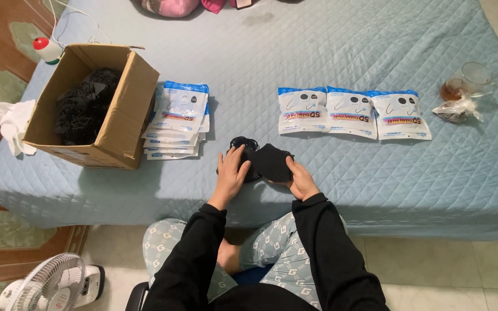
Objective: The person sits on a chair and unpacks black face masks from a cardboard box. They handle the masks by hand, unfolding them and placing them into small plastic packaging bags. The person then seals the bags and arranges them on the bed.
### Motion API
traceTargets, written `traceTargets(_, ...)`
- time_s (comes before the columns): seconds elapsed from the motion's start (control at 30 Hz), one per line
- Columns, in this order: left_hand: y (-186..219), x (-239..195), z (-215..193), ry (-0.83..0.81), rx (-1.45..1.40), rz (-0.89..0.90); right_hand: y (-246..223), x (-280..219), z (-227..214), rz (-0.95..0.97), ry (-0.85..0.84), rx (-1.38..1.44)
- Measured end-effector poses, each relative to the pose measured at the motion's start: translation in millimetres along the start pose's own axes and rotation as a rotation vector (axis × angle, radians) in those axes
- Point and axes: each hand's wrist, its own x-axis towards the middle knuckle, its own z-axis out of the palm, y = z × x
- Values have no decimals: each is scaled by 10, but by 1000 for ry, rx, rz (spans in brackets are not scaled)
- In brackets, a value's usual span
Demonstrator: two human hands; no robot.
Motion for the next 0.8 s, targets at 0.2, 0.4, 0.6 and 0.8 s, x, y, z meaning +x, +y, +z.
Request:
traceTargets(0.2, 49, -46, 197, 146, 155, 95, 133, 168, -262, -15, 41, -81)
traceTargets(0.4, 293, -101, 96, 292, 344, 225, 43, 136, -108, -56, 102, -123)
traceTargets(0.6, 365, -133, 59, 403, 413, 293, 19, 38, 0, -72, 125, -137)
traceTargets(0.8, 285, -177, 74, 421, 260, 274, 28, 12, 24, -77, 120, -167)
